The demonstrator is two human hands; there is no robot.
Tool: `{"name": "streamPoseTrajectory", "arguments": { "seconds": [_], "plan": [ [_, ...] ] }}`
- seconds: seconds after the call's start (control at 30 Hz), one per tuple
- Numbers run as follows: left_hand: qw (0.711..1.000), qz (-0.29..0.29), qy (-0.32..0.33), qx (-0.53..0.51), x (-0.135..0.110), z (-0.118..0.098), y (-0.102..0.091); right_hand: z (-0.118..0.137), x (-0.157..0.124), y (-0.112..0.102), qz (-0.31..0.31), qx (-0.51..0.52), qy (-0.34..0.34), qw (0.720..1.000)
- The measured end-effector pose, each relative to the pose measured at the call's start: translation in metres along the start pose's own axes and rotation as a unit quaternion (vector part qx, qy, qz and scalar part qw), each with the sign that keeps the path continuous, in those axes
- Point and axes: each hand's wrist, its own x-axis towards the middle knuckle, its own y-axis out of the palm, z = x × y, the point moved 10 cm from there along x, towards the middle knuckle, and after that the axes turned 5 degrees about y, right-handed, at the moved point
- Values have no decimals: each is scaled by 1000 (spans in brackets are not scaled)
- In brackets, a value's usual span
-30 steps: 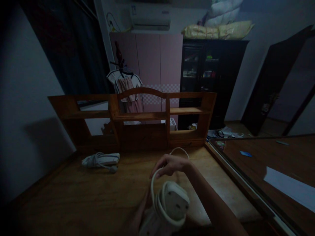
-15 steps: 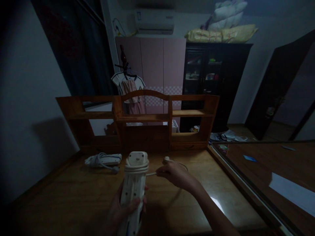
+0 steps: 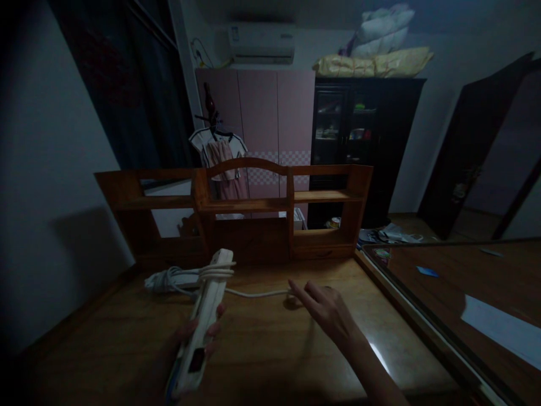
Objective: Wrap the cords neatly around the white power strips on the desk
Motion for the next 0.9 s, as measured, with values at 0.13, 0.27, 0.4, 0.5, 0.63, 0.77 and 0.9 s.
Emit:
{"name": "streamPoseTrajectory", "arguments": {
  "seconds": [0.13, 0.27, 0.4, 0.5, 0.63, 0.77, 0.9],
  "plan": [
    [997, 36, -42, -53, 4, 17, 5, -2, 9, -34, 4, -12, 11, 1000],
    [997, 9, -52, 47, 4, 40, 13, -29, 34, -34, 57, 9, 78, 995],
    [988, 36, -35, 149, 6, 63, 28, -72, 52, 5, 115, 29, 129, 984],
    [989, 55, -32, 134, 10, 78, 31, -99, 51, 45, 144, 19, 163, 976],
    [991, 56, -33, 120, 11, 81, 26, -95, 46, 85, 149, 57, 179, 971],
    [991, 34, -55, 119, 6, 72, 20, -39, 48, 99, 139, 203, 130, 961],
    [993, 37, -54, 93, 4, 60, 23, 10, 38, 118, 198, 329, 134, 914]
  ]
}}
